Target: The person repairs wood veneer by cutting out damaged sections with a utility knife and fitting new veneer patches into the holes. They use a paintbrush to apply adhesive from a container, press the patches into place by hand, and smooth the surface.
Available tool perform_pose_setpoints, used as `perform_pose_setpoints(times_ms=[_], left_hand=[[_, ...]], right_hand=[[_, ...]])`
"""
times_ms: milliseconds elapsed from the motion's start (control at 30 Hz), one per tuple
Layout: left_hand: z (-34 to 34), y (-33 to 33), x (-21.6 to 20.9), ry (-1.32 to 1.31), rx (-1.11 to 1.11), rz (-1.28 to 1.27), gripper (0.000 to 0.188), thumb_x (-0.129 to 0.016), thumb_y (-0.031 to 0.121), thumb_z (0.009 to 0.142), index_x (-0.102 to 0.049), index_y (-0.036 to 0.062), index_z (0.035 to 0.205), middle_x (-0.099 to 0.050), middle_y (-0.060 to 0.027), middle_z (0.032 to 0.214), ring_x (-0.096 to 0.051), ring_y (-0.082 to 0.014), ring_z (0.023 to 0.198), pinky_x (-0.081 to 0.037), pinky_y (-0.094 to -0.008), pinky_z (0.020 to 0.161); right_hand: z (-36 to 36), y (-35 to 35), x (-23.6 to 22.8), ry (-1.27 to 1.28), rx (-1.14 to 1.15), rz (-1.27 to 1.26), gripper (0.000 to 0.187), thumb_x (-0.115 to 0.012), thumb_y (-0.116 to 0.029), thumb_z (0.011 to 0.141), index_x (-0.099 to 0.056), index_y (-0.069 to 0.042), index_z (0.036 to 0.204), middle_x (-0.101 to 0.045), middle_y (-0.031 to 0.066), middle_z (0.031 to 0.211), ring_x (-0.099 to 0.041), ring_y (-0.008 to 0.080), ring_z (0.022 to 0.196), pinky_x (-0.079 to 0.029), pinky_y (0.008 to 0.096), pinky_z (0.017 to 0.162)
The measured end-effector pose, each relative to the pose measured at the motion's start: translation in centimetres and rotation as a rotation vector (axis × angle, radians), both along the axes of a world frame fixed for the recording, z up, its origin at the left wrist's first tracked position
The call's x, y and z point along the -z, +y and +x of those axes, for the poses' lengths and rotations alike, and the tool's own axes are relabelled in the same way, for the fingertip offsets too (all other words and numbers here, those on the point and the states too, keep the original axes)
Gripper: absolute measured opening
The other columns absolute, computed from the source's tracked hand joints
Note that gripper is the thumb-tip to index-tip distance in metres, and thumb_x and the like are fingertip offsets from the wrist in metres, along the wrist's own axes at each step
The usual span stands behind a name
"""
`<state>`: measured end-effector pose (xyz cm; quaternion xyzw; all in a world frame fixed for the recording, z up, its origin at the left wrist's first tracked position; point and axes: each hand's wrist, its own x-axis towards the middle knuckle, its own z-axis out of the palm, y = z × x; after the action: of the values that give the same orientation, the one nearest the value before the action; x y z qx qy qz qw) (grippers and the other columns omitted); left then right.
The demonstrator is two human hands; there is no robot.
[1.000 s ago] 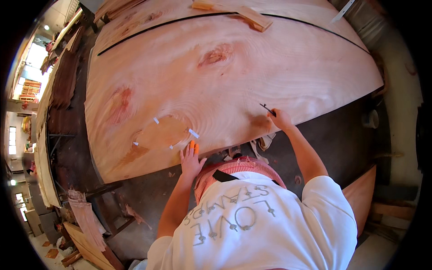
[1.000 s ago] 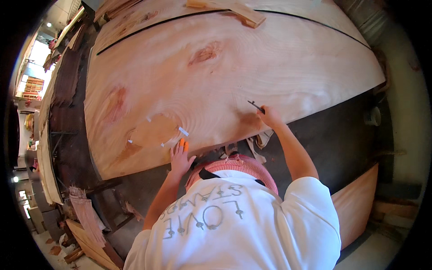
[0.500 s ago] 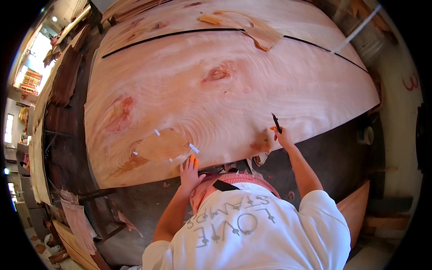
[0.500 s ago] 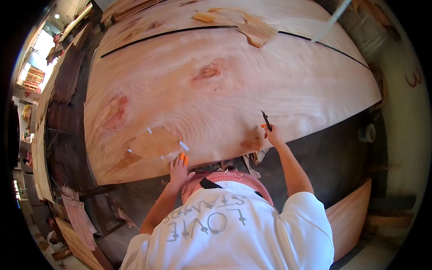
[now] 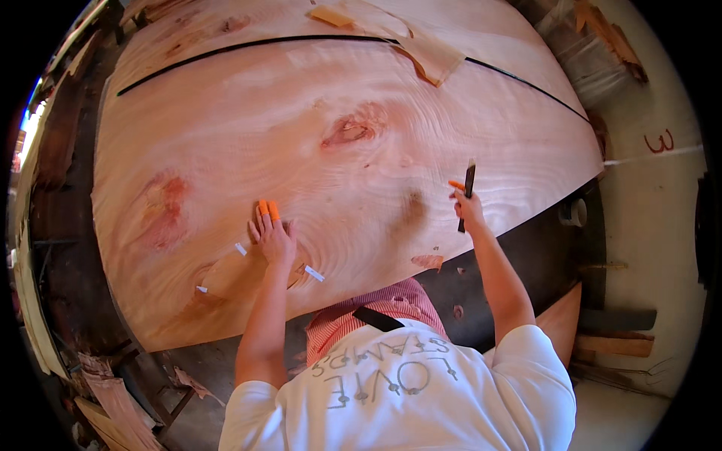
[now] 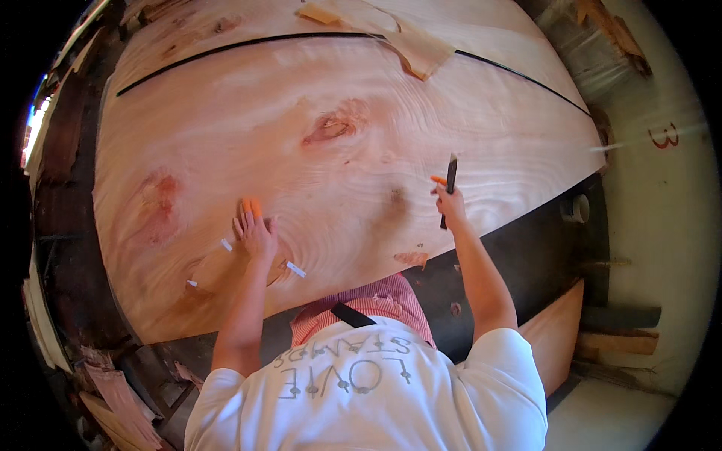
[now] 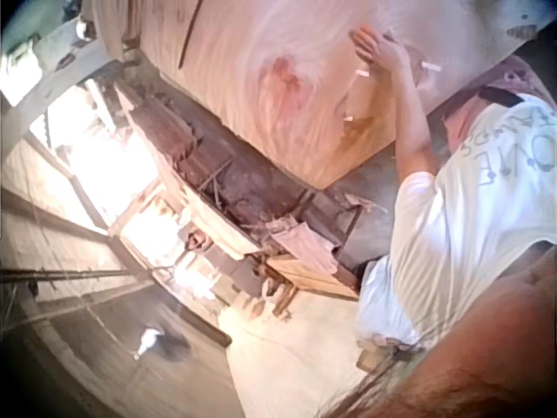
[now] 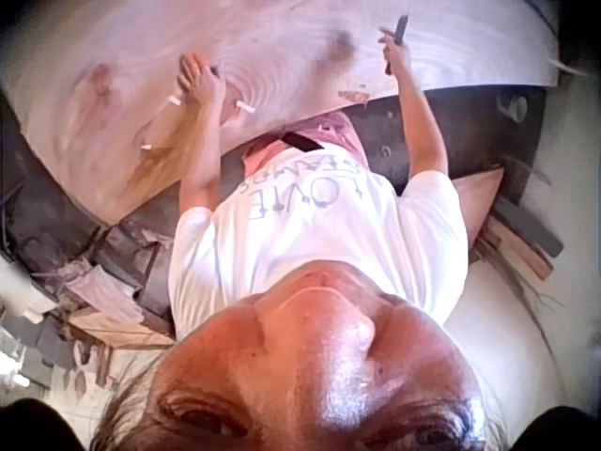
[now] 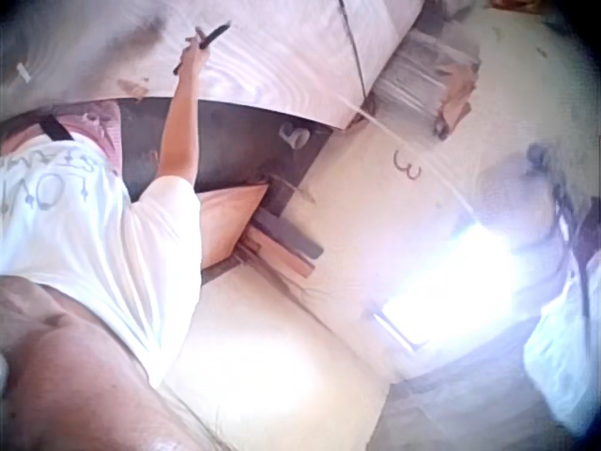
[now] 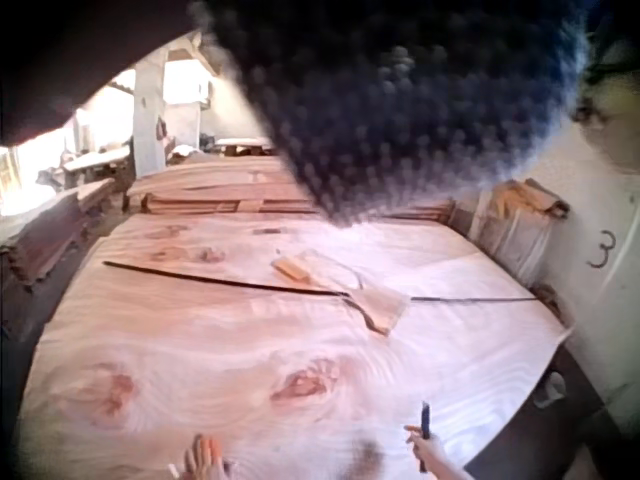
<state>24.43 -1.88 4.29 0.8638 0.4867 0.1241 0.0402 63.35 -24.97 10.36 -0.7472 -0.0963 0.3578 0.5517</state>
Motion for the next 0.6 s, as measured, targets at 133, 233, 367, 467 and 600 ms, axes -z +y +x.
perform_pose_setpoints(times_ms=[133, 233, 367, 467, 600], left_hand=[[0.6, 0.4, -0.1, 0.039, -0.019, 0.006, 0.063, -0.051, 0.037, 0.084, -0.033, 0.003, 0.134, -0.029, -0.0159, 0.141, -0.025, -0.0294, 0.132, -0.016, -0.0498, 0.105], [0.2, 0.8, 0.0, 0.029, -0.026, 0.013, 0.061, -0.051, 0.035, 0.083, -0.036, 0.0027, 0.132, -0.032, -0.0164, 0.139, -0.027, -0.0302, 0.13, -0.019, -0.0494, 0.104], [1.8, 2.0, -0.4, -0.075, 0.026, -0.014, 0.058, -0.056, 0.03, 0.079, -0.042, 0.0021, 0.128, -0.036, -0.0166, 0.136, -0.035, -0.0322, 0.124, -0.024, -0.0494, 0.102], [-0.5, 1.6, -0.1, -0.059, -0.017, -0.024, 0.057, -0.059, 0.028, 0.076, -0.045, 0.0042, 0.126, -0.038, -0.0154, 0.135, -0.037, -0.0329, 0.122, -0.025, -0.0493, 0.102], [-0.4, 1.8, -0.1, -0.13, -0.034, -0.062, 0.056, -0.058, 0.025, 0.077, -0.044, 0.0059, 0.128, -0.038, -0.0162, 0.135, -0.036, -0.032, 0.123, -0.023, -0.0501, 0.102]], right_hand=[[6.4, 7.7, 0.4, -0.076, -0.002, 0.016, 0.025, -0.053, -0.024, 0.088, -0.061, -0.011, 0.109, -0.059, 0.0001, 0.082, -0.04, 0.0023, 0.049, -0.031, 0.0178, 0.04], [11.9, 15.1, 3.0, -0.286, 0.022, -0.046, 0.022, -0.053, -0.023, 0.088, -0.064, -0.015, 0.104, -0.062, 0.0007, 0.096, -0.056, 0.0084, 0.076, -0.044, 0.0241, 0.055], [27.1, 19.1, 9.4, -0.779, -0.165, -0.183, 0.032, -0.057, -0.03, 0.084, -0.06, -0.005, 0.103, -0.062, 0.0085, 0.092, -0.055, 0.0172, 0.074, -0.045, 0.0333, 0.065], [25.7, 24.3, 10.3, -0.694, -0.359, -0.311, 0.033, -0.051, -0.028, 0.087, -0.055, -0.001, 0.107, -0.058, 0.0136, 0.101, -0.054, 0.0231, 0.09, -0.042, 0.0363, 0.08], [27.4, 24.5, 10.5, -1.115, -0.479, -0.226, 0.041, -0.049, -0.03, 0.089, -0.05, -0.002, 0.119, -0.056, 0.0151, 0.112, -0.055, 0.0266, 0.1, -0.042, 0.0352, 0.088]])
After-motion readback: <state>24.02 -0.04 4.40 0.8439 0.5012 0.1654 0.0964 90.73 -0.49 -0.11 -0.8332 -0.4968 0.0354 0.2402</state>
